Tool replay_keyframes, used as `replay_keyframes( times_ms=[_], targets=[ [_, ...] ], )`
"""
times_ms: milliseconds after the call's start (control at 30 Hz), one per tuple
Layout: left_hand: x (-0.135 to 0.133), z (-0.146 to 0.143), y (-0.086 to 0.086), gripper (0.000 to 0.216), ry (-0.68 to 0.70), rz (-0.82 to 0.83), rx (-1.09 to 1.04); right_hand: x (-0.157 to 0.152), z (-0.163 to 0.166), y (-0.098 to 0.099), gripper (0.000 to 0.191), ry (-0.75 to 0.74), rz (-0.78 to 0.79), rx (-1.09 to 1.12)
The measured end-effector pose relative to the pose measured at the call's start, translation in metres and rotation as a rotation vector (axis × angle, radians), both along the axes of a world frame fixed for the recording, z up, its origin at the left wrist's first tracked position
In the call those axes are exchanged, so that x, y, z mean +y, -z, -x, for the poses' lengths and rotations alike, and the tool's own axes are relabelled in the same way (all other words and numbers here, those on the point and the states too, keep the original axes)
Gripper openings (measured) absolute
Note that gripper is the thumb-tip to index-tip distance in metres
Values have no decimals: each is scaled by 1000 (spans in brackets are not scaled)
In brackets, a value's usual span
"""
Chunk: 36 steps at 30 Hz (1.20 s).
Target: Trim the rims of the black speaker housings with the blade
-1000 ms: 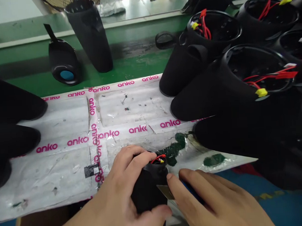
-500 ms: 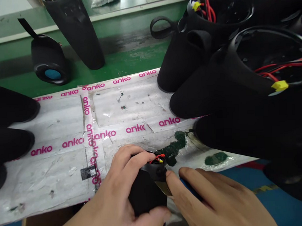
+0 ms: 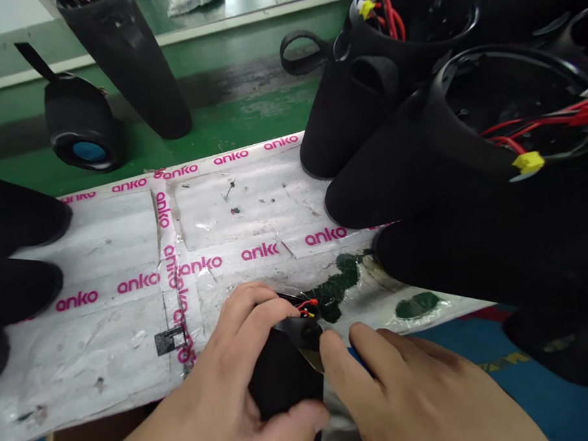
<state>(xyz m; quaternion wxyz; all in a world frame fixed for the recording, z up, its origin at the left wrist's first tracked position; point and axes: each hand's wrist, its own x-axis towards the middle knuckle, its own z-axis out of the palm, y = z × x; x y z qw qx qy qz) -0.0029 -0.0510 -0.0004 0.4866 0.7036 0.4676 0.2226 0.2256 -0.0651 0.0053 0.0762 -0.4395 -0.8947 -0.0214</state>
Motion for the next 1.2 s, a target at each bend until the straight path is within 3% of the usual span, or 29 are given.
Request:
replay_keyframes(
  times_ms=[200,433,667,1200],
  targets=[
    [3,-1,0,67,24,100,-46,3,-5,1,45,41,82,22],
    [7,-3,-1,68,58,37,-58,7,1,-11,32,74,72,25],
    [6,6,6,41,-42,-32,-55,3,-7,13,20,26,51,190],
    [7,6,8,49,-51,23,-144,9,8,11,33,53,50,200]
  ],
)
